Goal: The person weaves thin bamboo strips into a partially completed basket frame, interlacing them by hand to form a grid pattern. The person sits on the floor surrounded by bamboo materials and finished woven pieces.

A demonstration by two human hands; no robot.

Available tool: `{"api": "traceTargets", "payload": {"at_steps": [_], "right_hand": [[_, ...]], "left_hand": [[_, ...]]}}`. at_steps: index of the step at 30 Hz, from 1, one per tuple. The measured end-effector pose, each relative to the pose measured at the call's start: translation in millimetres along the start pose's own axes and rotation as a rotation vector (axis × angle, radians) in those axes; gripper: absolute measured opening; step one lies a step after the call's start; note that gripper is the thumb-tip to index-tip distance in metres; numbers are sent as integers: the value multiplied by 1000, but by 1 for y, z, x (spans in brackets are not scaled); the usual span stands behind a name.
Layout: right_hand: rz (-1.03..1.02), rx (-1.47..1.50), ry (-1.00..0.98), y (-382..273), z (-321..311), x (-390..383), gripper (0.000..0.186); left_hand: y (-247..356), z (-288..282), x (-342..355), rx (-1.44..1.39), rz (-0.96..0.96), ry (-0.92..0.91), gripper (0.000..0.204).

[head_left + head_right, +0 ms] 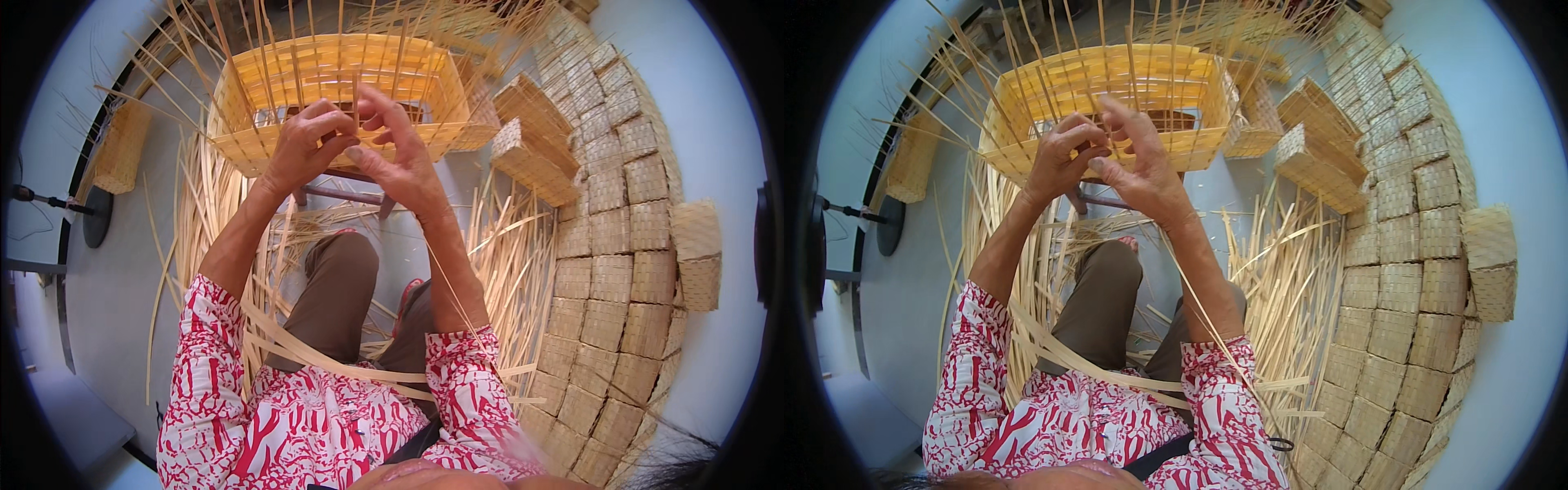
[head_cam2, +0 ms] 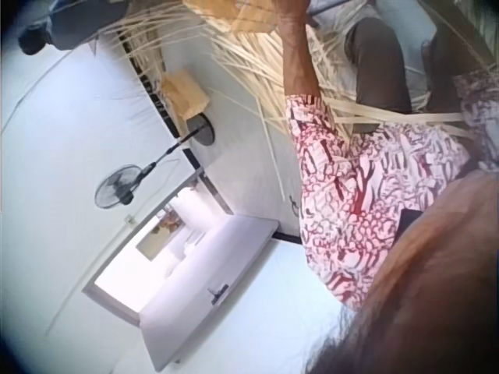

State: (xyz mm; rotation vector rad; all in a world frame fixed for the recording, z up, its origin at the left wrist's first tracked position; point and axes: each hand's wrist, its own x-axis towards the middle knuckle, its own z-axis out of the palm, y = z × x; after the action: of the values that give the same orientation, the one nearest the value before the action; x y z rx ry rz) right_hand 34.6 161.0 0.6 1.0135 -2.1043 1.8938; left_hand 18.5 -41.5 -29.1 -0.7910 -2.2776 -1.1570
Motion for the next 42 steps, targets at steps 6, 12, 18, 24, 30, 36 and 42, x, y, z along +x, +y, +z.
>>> {"api": "traceTargets", "payload": {"at_steps": [6, 12, 18, 24, 30, 36, 42], "right_hand": [[55, 85, 330, 29, -16, -17, 23], [126, -21, 546, 2, -12, -9, 23], [136, 61, 546, 28, -23, -21, 19], [134, 344, 644, 33, -13, -24, 29], [66, 103, 571, 32, -13, -27, 23], [-29, 88, 454, 28, -17, -27, 29], [-8, 57, 597, 29, -30, -28, 37]], "left_hand": [[1, 10, 7, -50, -14, 6, 11], [-5, 7, 0, -36, 7, -3, 12], [-11, 7, 4, -206, -120, -1, 8], [-8, 20, 13, -98, -207, 181, 7], [-5, 26, 14, 97, -142, 218, 5], [8, 32, 18, 423, -29, 111, 10], [-6, 34, 10, 565, -30, 82, 17]]}}
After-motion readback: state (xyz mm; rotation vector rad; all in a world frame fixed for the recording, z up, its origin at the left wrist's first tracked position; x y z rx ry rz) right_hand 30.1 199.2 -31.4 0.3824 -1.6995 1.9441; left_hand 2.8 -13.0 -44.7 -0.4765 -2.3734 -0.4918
